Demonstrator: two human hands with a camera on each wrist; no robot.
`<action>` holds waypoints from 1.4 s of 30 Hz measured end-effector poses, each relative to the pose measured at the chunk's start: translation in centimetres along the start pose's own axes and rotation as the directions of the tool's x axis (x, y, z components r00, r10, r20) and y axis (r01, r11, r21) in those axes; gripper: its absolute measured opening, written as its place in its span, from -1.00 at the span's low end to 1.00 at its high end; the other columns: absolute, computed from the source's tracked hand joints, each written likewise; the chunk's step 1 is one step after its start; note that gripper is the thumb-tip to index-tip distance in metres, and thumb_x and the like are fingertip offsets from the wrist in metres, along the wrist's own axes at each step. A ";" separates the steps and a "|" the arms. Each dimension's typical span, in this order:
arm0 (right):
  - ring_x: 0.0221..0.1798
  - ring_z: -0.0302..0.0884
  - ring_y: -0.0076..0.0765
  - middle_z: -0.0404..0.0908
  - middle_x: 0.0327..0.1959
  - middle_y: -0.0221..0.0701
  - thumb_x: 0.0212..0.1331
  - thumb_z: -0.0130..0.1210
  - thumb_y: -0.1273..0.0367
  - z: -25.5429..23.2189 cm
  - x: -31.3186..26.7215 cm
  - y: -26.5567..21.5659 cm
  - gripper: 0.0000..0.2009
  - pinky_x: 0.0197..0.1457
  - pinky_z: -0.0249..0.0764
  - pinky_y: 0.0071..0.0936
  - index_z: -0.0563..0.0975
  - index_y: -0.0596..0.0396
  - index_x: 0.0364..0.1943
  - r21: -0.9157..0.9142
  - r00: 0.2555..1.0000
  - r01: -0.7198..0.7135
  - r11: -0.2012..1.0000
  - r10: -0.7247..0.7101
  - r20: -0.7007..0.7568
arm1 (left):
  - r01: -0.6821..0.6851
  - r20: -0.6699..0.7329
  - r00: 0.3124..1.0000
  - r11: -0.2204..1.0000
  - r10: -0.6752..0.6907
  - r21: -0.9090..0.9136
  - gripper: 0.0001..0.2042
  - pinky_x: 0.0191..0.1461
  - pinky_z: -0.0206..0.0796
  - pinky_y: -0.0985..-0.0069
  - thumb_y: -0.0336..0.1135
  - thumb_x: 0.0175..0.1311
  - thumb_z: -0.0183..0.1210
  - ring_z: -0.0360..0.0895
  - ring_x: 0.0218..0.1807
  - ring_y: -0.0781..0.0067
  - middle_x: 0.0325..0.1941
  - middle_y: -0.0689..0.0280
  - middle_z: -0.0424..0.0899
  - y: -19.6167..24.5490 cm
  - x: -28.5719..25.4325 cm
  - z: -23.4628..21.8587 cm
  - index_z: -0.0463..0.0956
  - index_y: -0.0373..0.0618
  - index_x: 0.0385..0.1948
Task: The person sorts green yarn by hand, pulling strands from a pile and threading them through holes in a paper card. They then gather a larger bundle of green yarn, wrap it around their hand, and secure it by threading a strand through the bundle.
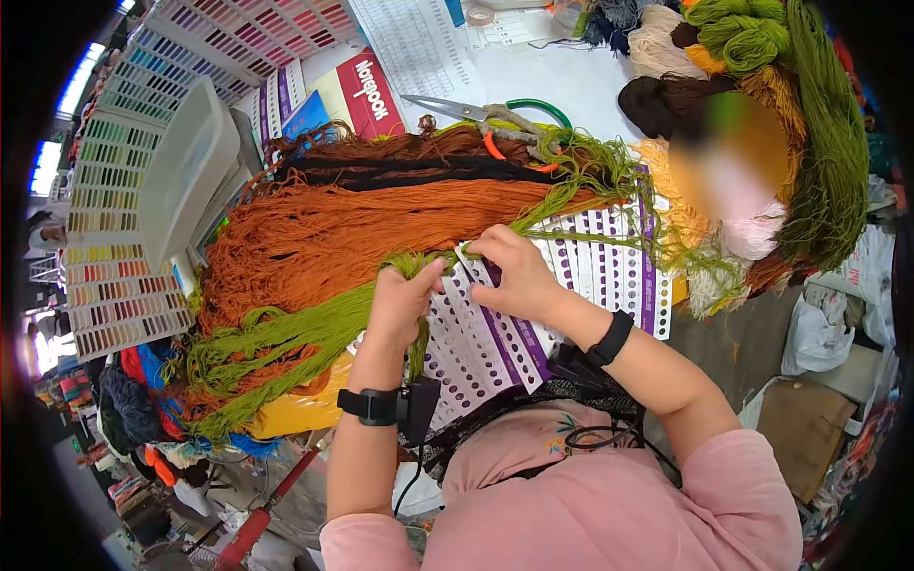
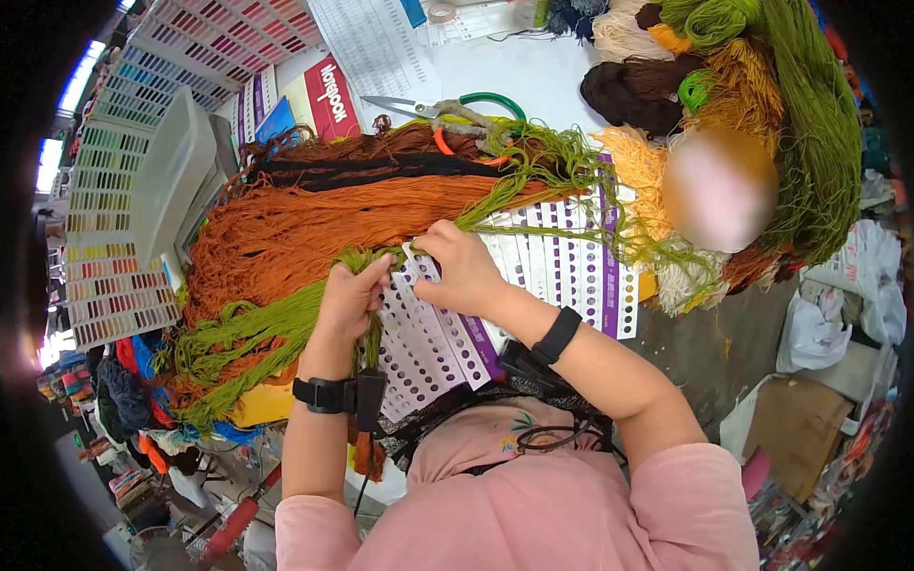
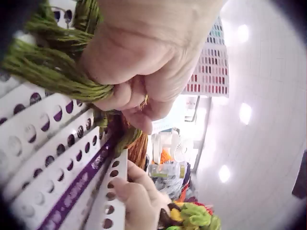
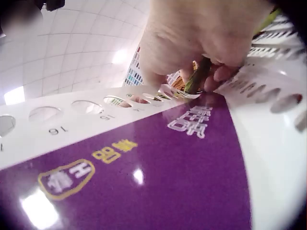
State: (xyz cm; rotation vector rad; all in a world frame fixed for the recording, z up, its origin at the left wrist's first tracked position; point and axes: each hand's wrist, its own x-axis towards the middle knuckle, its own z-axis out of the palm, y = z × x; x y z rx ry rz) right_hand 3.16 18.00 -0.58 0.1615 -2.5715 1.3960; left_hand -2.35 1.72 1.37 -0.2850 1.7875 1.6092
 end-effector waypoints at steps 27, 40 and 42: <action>-0.27 0.25 -0.25 0.28 -0.39 -0.34 -0.32 0.13 0.28 1.8 -0.6 -0.6 -0.67 -0.21 0.15 -0.36 0.45 0.06 -0.35 -0.259 0.988 -0.062 0.964 0.023 -0.153 | -0.168 -0.259 0.965 0.856 0.042 -0.488 -0.77 -0.83 -0.28 0.78 -0.22 0.20 -0.09 -0.10 -0.82 0.75 -0.79 0.52 0.11 6.4 -9.9 -23.0 0.23 0.00 -0.65; -0.22 0.26 -0.19 0.32 -0.35 -0.32 -0.34 0.16 0.32 2.0 -1.1 -0.6 -0.68 -0.16 0.19 -0.34 0.44 0.10 -0.39 -0.213 0.980 0.045 0.976 -0.085 -0.181 | -0.284 -0.391 0.899 0.942 0.197 -0.179 -0.83 -0.73 -0.07 0.77 -0.27 0.14 -0.02 0.12 -0.74 0.73 -0.53 0.36 0.47 0.8 -20.4 -14.4 0.43 -0.18 -0.40; -0.17 0.25 -0.21 0.30 -0.30 -0.33 -0.31 0.13 0.36 1.5 -1.8 -1.4 -0.73 -0.15 0.18 -0.33 0.44 0.06 -0.39 -0.110 0.985 0.075 0.991 -0.091 -0.146 | -0.265 -0.356 0.920 0.926 0.161 -0.268 -0.82 -0.42 0.23 0.67 -0.36 0.15 -0.05 0.42 -0.48 0.57 -0.40 0.24 0.52 -2.3 -20.2 -8.6 0.42 -0.30 -0.35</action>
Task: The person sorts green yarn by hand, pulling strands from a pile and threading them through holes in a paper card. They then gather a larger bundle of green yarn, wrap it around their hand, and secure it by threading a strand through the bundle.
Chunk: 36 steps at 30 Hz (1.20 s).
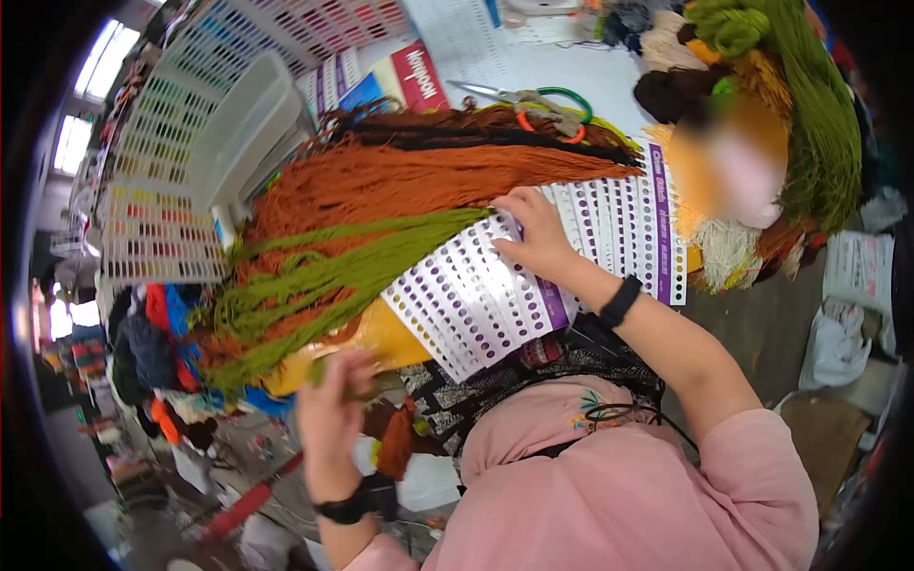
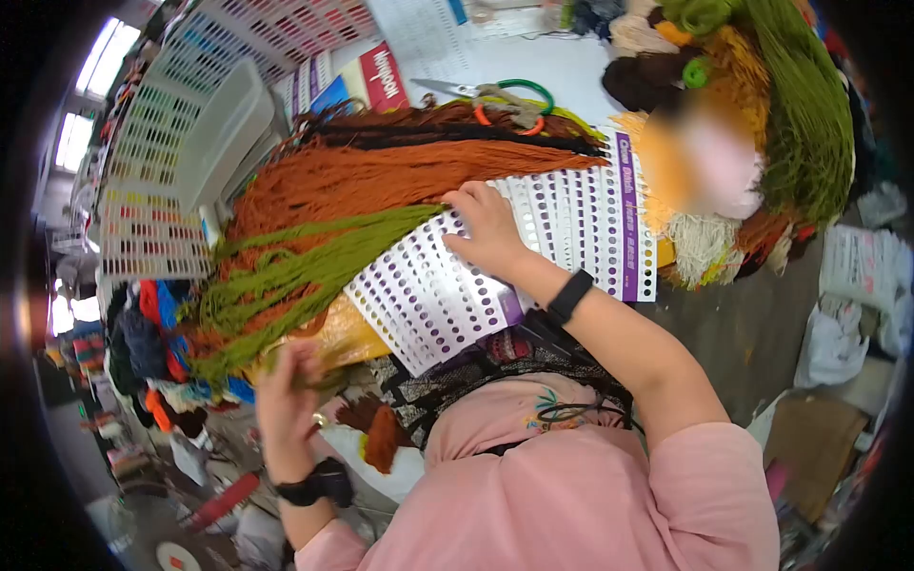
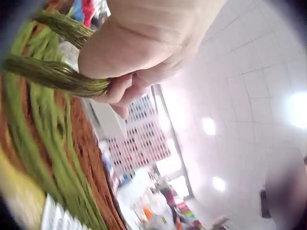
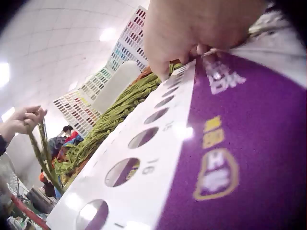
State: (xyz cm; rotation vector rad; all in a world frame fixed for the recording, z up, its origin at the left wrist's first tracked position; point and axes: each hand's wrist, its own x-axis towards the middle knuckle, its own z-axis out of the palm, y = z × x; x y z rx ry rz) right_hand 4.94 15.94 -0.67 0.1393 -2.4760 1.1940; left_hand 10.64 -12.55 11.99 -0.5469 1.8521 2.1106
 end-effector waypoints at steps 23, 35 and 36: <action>-0.60 0.42 -0.57 0.50 -0.41 -0.32 -0.02 -0.03 0.49 -3.8 -4.2 -14.6 -0.94 -0.60 0.31 -0.76 0.43 0.20 -0.49 0.549 0.550 -0.833 0.066 0.201 0.811 | 0.040 0.282 0.949 0.832 0.143 -0.554 -0.82 -0.22 0.34 0.57 -0.49 0.10 -0.03 0.45 -0.29 0.53 -0.32 0.20 0.51 -5.7 -3.0 6.1 0.42 -0.36 -0.28; -0.71 0.10 -0.79 0.37 -0.65 -0.57 0.01 -0.02 0.42 -3.1 -4.4 -14.4 -0.85 -0.70 -0.03 -0.80 0.45 0.21 -0.35 0.530 0.504 -0.844 -0.080 0.218 0.836 | 0.160 0.333 0.941 0.796 0.055 -0.584 -0.52 0.06 0.17 0.36 -0.08 0.26 -0.36 0.32 0.00 0.33 0.00 0.10 0.32 -5.3 -3.1 5.8 0.26 -0.39 -0.08; -0.72 0.09 -0.80 0.35 -0.68 -0.59 0.00 -0.01 0.45 -3.0 -4.5 -14.3 -0.86 -0.71 -0.05 -0.81 0.46 0.21 -0.34 0.519 0.495 -0.851 -0.079 0.209 0.844 | 0.157 0.340 0.939 0.806 0.058 -0.571 -0.51 0.08 0.14 0.35 -0.08 0.26 -0.38 0.30 0.02 0.32 0.02 0.10 0.30 -5.3 -3.1 5.8 0.24 -0.40 -0.07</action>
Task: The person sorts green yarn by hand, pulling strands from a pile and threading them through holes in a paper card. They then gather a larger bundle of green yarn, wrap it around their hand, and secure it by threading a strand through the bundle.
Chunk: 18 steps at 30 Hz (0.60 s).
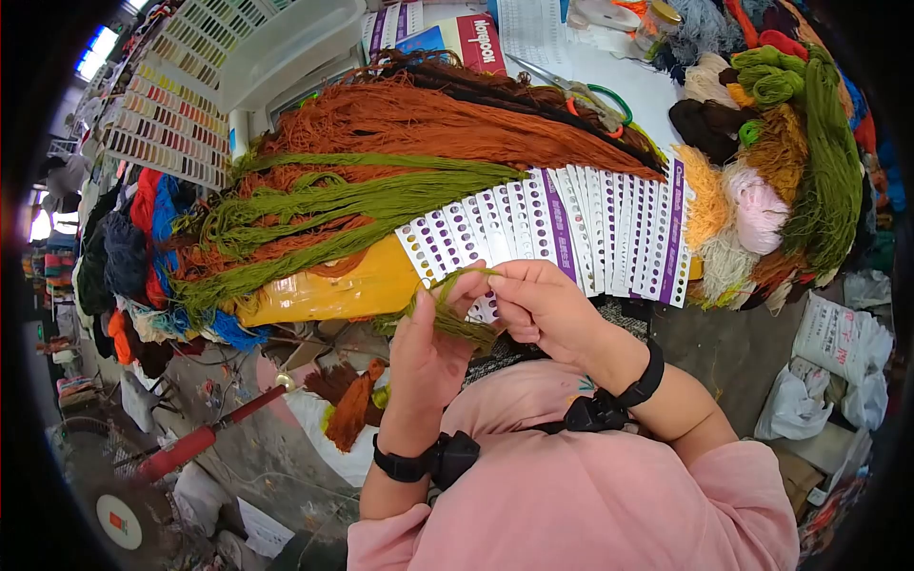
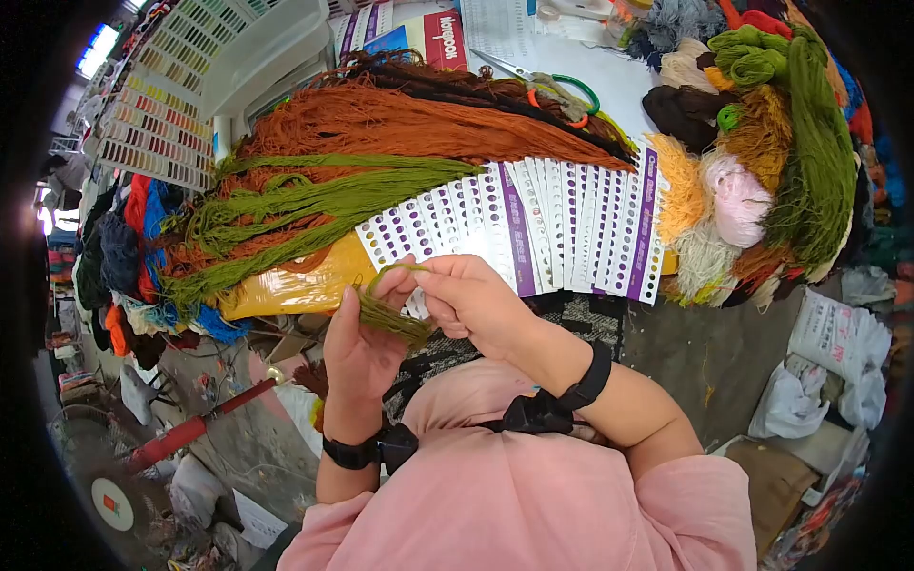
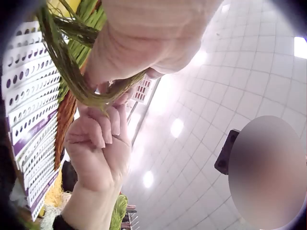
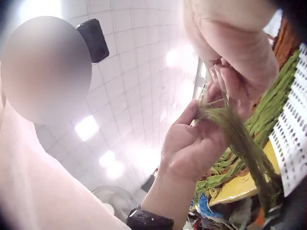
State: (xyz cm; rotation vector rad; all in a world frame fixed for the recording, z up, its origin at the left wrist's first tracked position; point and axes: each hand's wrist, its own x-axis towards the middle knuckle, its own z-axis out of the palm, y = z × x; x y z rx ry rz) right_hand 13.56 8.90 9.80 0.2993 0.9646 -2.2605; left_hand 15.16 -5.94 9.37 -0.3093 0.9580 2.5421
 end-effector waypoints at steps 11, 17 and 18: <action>-0.74 0.09 -0.79 0.39 -0.68 -0.56 -0.09 0.04 0.48 1.7 -0.1 0.1 -0.92 -0.73 -0.05 -0.79 0.50 0.21 -0.51 -0.330 0.992 -0.003 0.944 -0.038 -0.118 | 0.037 0.076 0.996 0.995 -0.044 0.092 -0.47 0.11 0.09 0.37 -0.06 0.26 -0.43 0.27 0.05 0.29 0.04 0.07 0.28 0.1 0.1 0.1 0.09 -0.42 0.04; -0.74 0.07 -0.79 0.38 -0.67 -0.56 -0.09 0.02 0.49 1.2 -0.2 0.0 -0.95 -0.73 -0.07 -0.79 0.49 0.18 -0.53 -0.203 0.994 0.008 0.979 -0.030 -0.108 | 0.056 0.087 0.995 0.988 -0.044 -0.143 -0.65 0.06 0.19 0.39 -0.22 0.25 -0.24 0.32 0.01 0.33 0.02 0.12 0.33 0.0 0.0 -0.7 0.28 -0.31 -0.09; -0.74 0.06 -0.79 0.38 -0.66 -0.56 -0.09 0.02 0.49 1.2 -0.2 0.0 -0.95 -0.72 -0.07 -0.79 0.49 0.18 -0.53 -0.172 0.993 0.015 0.985 -0.034 -0.109 | -0.002 0.076 0.997 1.000 0.004 -0.027 -0.69 0.04 0.21 0.41 -0.28 0.22 -0.19 0.34 -0.02 0.36 -0.01 0.14 0.35 -0.2 -0.1 -0.8 0.31 -0.31 -0.11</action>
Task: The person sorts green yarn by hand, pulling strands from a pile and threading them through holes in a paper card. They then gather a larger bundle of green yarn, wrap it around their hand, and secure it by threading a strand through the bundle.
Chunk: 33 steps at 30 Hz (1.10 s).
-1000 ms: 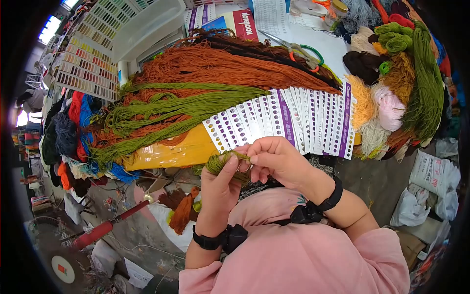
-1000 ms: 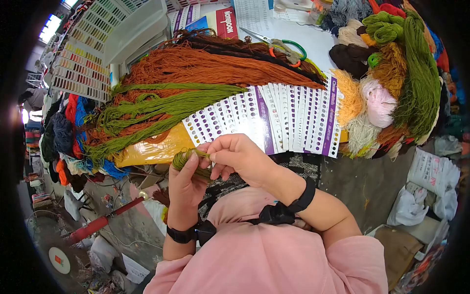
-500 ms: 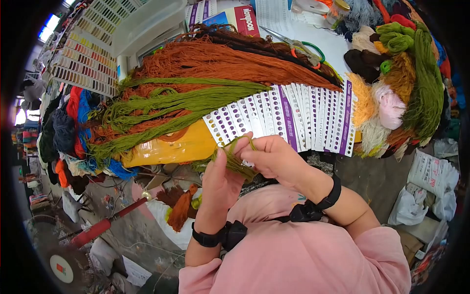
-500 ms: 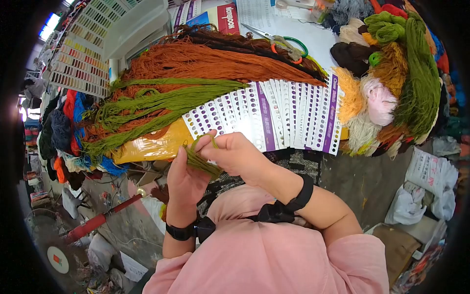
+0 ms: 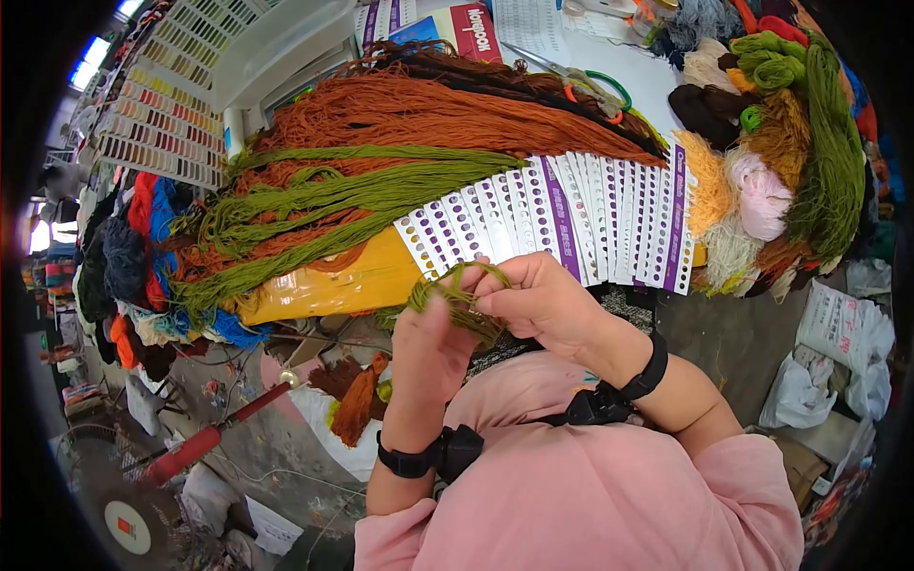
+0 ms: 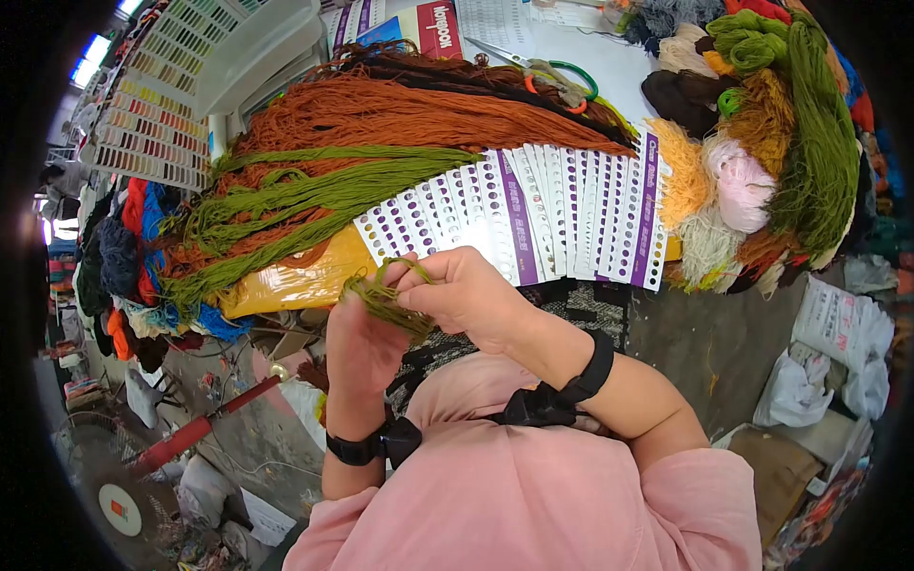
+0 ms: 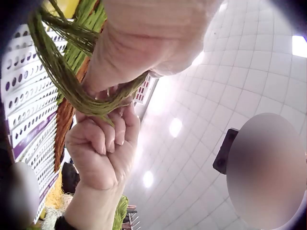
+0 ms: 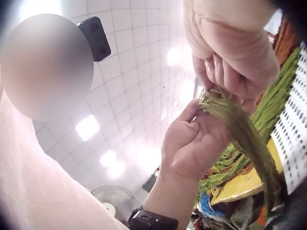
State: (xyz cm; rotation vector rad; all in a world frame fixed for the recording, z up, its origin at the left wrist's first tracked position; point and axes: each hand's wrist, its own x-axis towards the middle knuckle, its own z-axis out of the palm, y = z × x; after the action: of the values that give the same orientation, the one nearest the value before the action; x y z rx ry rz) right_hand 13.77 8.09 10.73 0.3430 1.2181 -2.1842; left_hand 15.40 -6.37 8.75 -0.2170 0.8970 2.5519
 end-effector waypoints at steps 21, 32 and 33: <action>-0.71 0.09 -0.78 0.41 -0.61 -0.54 -0.01 -0.04 0.49 -1.1 0.3 0.1 -0.94 -0.69 -0.01 -0.80 0.44 0.17 -0.45 0.191 0.986 -0.035 0.981 0.004 0.164 | -0.116 0.028 0.993 0.991 0.115 0.067 -0.68 0.07 0.17 0.32 -0.25 0.25 -0.28 0.33 -0.01 0.33 -0.03 0.15 0.36 -0.3 -0.4 -0.4 0.35 -0.31 -0.18; -0.72 0.09 -0.81 0.44 -0.62 -0.55 -0.09 0.04 0.48 0.1 -0.1 0.3 -0.93 -0.72 -0.03 -0.81 0.50 0.19 -0.50 -0.131 1.000 0.012 0.991 -0.010 0.013 | -0.013 0.016 1.000 0.992 0.011 0.129 -0.58 0.11 0.10 0.29 -0.17 0.25 -0.33 0.22 0.08 0.23 0.06 0.09 0.25 0.0 -0.6 1.0 0.24 -0.36 -0.07; -0.72 0.10 -0.81 0.45 -0.61 -0.54 -0.09 0.04 0.49 0.2 -0.2 -0.1 -0.93 -0.72 -0.03 -0.82 0.50 0.20 -0.50 -0.112 1.000 0.011 0.994 -0.010 0.006 | -0.005 0.010 1.000 0.996 0.005 0.090 -0.59 0.11 0.11 0.28 -0.16 0.24 -0.33 0.23 0.08 0.23 0.05 0.09 0.26 -0.1 -0.6 0.9 0.25 -0.35 -0.07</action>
State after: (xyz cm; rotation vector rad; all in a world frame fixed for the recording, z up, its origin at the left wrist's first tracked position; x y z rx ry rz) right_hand 13.92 8.02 11.00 0.2840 1.3358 -2.1138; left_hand 15.94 -5.96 9.59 -0.1750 1.0076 2.5078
